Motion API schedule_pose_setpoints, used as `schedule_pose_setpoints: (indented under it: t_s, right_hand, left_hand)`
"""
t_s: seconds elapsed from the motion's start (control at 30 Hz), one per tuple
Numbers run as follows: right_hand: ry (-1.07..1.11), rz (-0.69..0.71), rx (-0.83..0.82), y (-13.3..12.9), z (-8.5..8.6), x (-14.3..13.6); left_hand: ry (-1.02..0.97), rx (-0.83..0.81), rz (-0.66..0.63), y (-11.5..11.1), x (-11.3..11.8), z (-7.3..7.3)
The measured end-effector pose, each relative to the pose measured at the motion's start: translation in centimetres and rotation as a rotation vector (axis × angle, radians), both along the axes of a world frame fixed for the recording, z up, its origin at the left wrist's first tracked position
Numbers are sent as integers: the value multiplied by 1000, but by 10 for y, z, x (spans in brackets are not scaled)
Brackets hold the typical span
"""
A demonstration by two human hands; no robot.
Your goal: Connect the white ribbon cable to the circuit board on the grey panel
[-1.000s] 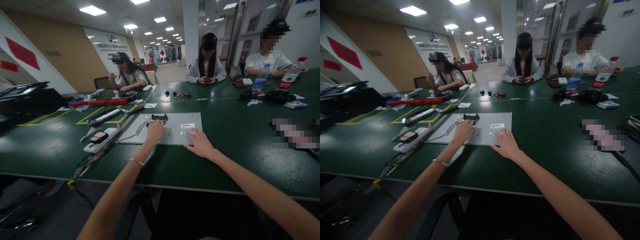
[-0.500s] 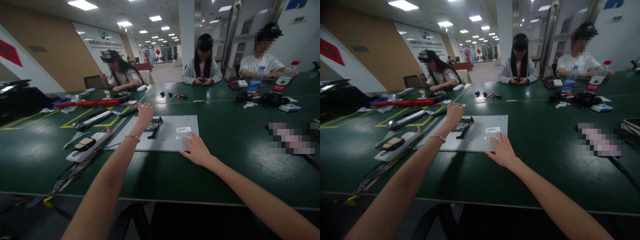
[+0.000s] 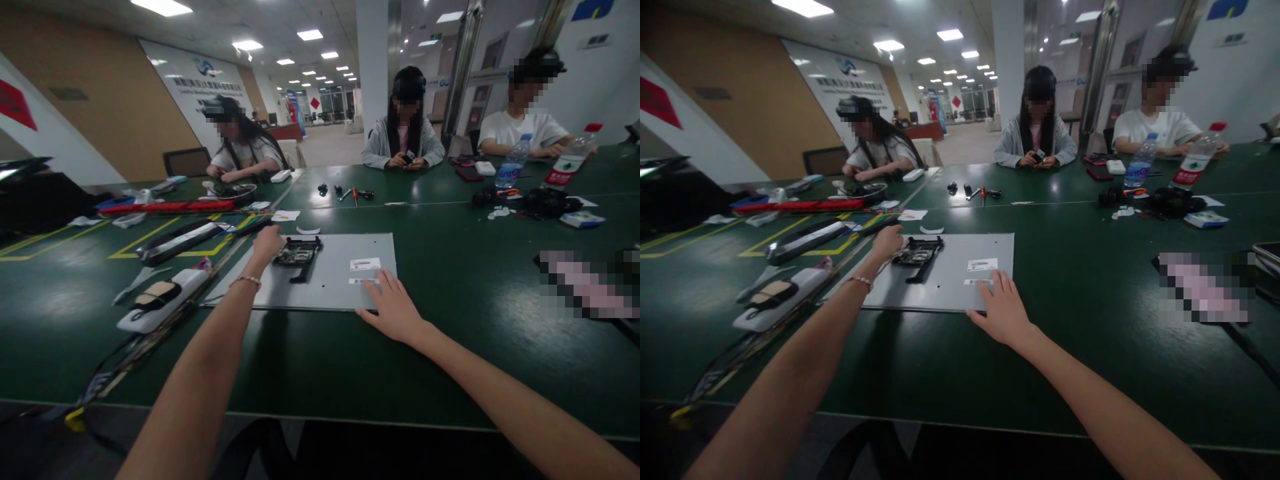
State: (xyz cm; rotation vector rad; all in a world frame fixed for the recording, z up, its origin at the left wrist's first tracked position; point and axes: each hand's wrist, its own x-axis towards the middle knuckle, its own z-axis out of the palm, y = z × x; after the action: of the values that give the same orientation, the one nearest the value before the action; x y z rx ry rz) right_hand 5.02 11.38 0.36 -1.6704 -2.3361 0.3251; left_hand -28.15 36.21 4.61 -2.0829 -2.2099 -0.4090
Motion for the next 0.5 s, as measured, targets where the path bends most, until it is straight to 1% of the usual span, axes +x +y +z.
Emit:
schedule_pose_setpoints:
  t_s: [0.1,0.23,0.33,0.5]
  right_hand:
    - [-3,9,-2,0,-2,1]
    - [3,6,-2,1,-5,1]
    - [16,-3,-8,1,-5,1]
    - [14,4,-4,1,-6,0]
  left_hand:
    - [-62,-23,50,-10,-17,3]
    - [-148,-56,44,-18,-24,0]
    - [-183,-53,39,-14,-28,-1]
    - [-254,-115,23,4,-44,-3]
